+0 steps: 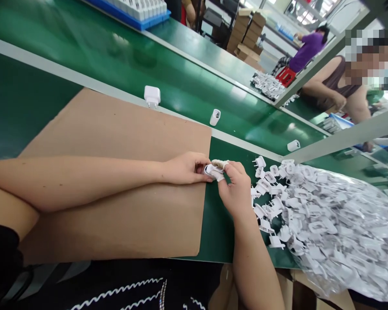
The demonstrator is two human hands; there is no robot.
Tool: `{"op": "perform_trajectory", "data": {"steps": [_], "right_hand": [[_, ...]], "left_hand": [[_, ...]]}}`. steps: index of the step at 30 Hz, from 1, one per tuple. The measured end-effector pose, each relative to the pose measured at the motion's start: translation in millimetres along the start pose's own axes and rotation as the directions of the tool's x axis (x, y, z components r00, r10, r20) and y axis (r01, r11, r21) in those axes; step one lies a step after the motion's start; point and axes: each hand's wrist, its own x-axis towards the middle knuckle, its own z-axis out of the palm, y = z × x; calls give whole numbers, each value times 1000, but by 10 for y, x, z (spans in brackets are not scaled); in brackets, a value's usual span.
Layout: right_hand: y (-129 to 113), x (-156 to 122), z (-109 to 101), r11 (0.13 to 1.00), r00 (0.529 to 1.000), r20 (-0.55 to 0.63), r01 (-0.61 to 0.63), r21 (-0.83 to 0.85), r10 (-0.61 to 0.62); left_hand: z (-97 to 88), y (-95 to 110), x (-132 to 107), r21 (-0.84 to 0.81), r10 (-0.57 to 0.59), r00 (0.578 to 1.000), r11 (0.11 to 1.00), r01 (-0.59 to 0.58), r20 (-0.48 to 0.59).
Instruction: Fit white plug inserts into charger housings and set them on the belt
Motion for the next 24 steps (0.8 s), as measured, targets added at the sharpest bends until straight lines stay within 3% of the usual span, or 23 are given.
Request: {"op": "perform_trajectory", "data": {"steps": [9, 13, 16, 20, 24], "right_hand": [[-36, 40, 38, 987, 996, 42, 85, -140, -79], [-91, 36, 69, 981, 1000, 15, 8, -194, -5], [-123, 9, 84, 989, 999, -16, -44, -144, 42], [-122, -17, 58, 997, 997, -71, -20, -76, 14], [-94, -2, 33, 992, 999, -16, 31, -124, -33]], "left_hand": [[-23, 11, -5, -2, 31, 999, 1000, -31, 6], [-39, 36, -2, 22, 49, 999, 999, -49, 16], [-45, 44, 2, 24, 35, 999, 999, -35, 12], [-44, 41, 4, 18, 29, 1000, 999, -29, 2], [-42, 50, 0, 2, 15, 1000, 1000, -15, 1]]}}
